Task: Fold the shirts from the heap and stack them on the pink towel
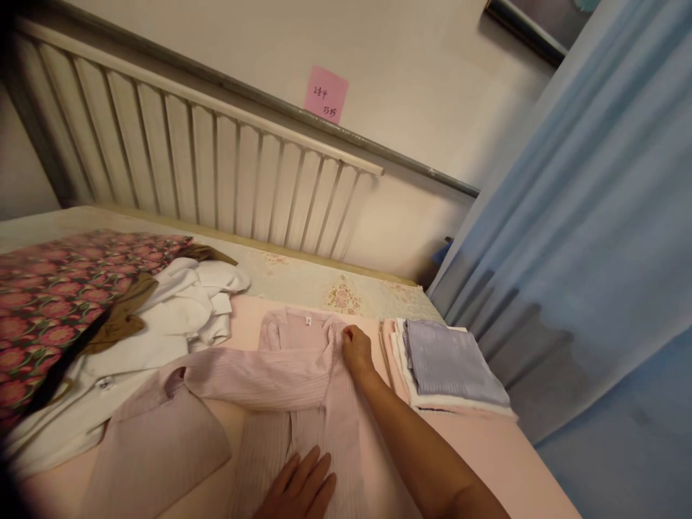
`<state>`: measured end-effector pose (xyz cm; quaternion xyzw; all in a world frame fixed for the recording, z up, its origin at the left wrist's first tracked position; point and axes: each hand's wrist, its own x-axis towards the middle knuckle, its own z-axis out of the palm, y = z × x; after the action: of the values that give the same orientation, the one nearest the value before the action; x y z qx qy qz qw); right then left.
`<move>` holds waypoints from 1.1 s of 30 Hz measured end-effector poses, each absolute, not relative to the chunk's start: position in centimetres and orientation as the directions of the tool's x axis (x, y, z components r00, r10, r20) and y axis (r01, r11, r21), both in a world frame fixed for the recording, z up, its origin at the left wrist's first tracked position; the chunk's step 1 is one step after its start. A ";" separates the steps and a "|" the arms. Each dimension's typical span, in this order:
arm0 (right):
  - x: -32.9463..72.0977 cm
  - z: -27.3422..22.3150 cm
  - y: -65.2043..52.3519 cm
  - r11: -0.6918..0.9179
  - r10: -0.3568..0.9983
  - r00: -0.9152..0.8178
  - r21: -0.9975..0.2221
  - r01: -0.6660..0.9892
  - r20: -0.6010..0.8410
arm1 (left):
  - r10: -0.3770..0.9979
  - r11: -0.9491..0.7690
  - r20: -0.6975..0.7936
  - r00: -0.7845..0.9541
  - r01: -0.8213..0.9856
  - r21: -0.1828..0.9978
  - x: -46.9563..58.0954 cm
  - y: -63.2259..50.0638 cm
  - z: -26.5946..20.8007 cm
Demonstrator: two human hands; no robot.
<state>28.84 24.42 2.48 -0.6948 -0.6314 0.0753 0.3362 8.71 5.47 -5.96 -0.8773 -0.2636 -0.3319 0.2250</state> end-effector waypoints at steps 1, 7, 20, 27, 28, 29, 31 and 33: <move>28.8 2.4 23.8 0.035 0.923 0.181 -0.541 0.841 0.341 | 0.312 -0.761 0.701 0.641 0.610 -0.220 8.7 5.5 -6.0; 26.8 0.4 21.3 0.206 0.927 -0.040 -0.417 0.885 0.374 | 0.312 -0.773 0.696 0.646 0.599 -0.209 8.7 5.5 -6.0; 25.2 -2.4 20.5 0.170 0.910 -0.100 -0.142 0.975 0.401 | 0.429 -0.820 0.610 0.666 0.571 -0.047 8.5 4.7 -5.3; 25.0 -2.0 20.3 0.182 0.906 -0.103 -0.158 0.971 0.411 | 0.758 -0.596 0.572 0.314 0.691 0.409 6.4 7.3 -0.4; 24.9 -2.0 20.3 0.182 0.906 -0.099 -0.165 0.969 0.412 | 0.796 -0.539 0.541 0.271 0.724 0.431 5.8 8.7 0.4; 24.9 -1.9 20.3 0.179 0.906 -0.093 -0.174 0.968 0.413 | 0.838 -0.477 0.491 0.240 0.760 0.442 5.2 10.2 1.1; 24.9 -1.7 20.2 0.173 0.907 -0.080 -0.193 0.966 0.414 | 0.898 -0.372 0.389 0.207 0.828 0.419 4.1 13.4 2.4; 25.0 -1.7 20.2 0.169 0.907 -0.069 -0.209 0.963 0.415 | 0.944 -0.280 0.267 0.195 0.900 0.333 3.5 16.4 3.4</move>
<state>24.97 20.19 -1.70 -0.6417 -0.7287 -0.0603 0.2315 3.52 16.45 3.38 -0.7713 -0.5977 -0.2128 -0.0508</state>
